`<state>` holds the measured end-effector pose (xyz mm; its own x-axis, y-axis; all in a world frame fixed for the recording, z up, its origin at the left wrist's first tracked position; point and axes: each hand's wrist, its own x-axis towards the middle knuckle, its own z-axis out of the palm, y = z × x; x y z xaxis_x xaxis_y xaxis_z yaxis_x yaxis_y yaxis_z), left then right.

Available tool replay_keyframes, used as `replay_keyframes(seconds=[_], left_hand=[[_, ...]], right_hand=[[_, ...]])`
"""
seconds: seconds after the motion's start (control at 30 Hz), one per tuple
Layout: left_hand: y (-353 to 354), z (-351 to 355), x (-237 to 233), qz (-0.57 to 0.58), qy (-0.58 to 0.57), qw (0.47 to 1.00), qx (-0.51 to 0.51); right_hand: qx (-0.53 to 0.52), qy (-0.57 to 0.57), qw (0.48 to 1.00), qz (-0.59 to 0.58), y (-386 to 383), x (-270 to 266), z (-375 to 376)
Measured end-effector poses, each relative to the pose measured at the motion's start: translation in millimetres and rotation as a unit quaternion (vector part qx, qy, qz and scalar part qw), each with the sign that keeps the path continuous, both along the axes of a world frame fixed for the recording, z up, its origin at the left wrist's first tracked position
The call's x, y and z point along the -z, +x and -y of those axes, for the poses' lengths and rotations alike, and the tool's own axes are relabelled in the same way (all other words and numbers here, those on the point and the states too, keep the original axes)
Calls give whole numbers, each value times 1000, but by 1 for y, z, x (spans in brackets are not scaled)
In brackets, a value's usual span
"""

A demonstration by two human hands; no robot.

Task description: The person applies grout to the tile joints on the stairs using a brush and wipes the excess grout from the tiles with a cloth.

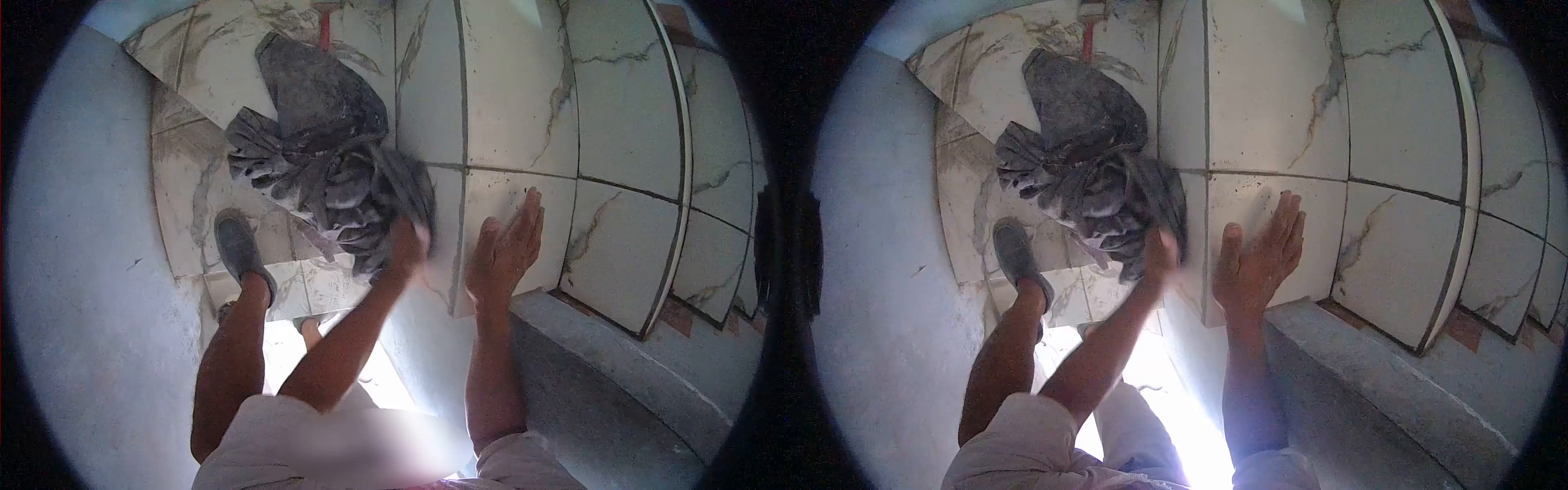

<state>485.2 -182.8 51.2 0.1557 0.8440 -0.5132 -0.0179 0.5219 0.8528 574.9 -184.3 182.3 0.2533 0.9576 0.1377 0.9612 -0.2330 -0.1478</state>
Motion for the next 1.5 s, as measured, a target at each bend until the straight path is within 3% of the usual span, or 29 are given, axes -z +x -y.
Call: replay_keyframes(seconds=[0.07, 0.1, 0.13, 0.17, 0.2, 0.23, 0.3, 0.4, 0.47, 0.53, 0.63, 0.7, 0.73, 0.8, 0.83, 0.9, 0.97, 1.03, 1.1, 1.13, 1.2, 1.23, 1.3, 1.33, 1.37, 1.4, 1.43, 1.5], left_hand=[[14, 24, -9, 24, 307, 936, -169], [22, 21, 17, -29, 293, 947, -131], [34, -12, 106, 73, 119, 988, 64], [45, -43, 191, 96, -52, 953, 281], [32, -62, 145, 117, 12, 987, 110], [11, -88, 79, 132, 77, 986, -68], [2, -98, 45, 17, 211, 970, -116], [23, -44, 85, 27, 123, 986, -111], [3, 12, 37, 37, 24, 997, -70], [30, 76, 64, -82, 14, 994, -69], [12, 122, 52, 18, 20, 998, -61], [-4, 139, 45, 85, -38, 991, -99], [-15, 134, 39, 82, -30, 991, -98], [-32, 128, 28, -78, -7, 993, -84], [-47, 92, -31, -9, -12, 990, -143], [-57, 46, -50, 21, -15, 985, -170], [-57, -9, -29, 52, 80, 984, -152], [-48, -65, -43, 147, 67, 972, -169], [-10, -100, 23, 308, 68, 940, -134], [3, -90, 27, 312, 62, 938, -139], [33, -50, 20, 14, 169, 985, -27], [34, -16, -1, 17, 164, 986, -27], [16, 80, -68, -108, 103, 973, 175], [23, 130, -44, -65, 250, 958, 125], [29, 144, -48, -35, 286, 957, 37], [37, 148, -54, -2, 319, 946, -53], [28, 135, -63, 2, 324, 944, -53], [5, 87, -81, 78, 107, 984, 123]], right_hand=[[1, 1, 1000, -3, 0, 0, -3], [3, -6, 1000, -2, 0, -2, -1], [3, -6, 1000, -2, -1, -1, -4], [5, -4, 1000, -1, -2, -1, -5], [11, -8, 1000, 4, -4, -1, -3], [13, -9, 1000, 9, -4, -1, -4], [-3, -2, 1000, 12, 3, 4, -7], [-3, 3, 1000, 11, 0, 1, -3], [4, 5, 1000, 2, -4, 0, -8], [16, -4, 1000, 17, -4, 0, -5], [26, -17, 999, 28, -6, -5, -6], [28, -19, 999, 26, -5, -5, -4], [30, -20, 999, 26, -5, -5, -6], [32, -14, 999, 23, -6, -4, -4], [32, -13, 999, 25, -6, -6, -5], [35, -15, 999, 21, -7, -9, -5], [36, -20, 999, 21, -7, -8, -5], [33, -16, 998, 41, -4, -4, -5], [32, -20, 999, 35, -5, -5, -3], [31, -14, 999, 21, -5, -5, -5], [28, -19, 999, 31, -5, -4, -5], [29, -13, 999, 34, -4, -3, -5], [26, -11, 999, 16, -1, -1, -4], [23, 0, 1000, -4, -1, -3, -4], [24, 3, 1000, -4, 0, -5, -3], [13, 40, 996, -80, 3, -5, -1], [1, 79, 985, -155, 7, -6, -1], [-14, 133, 967, -217, 12, -1, -5]])
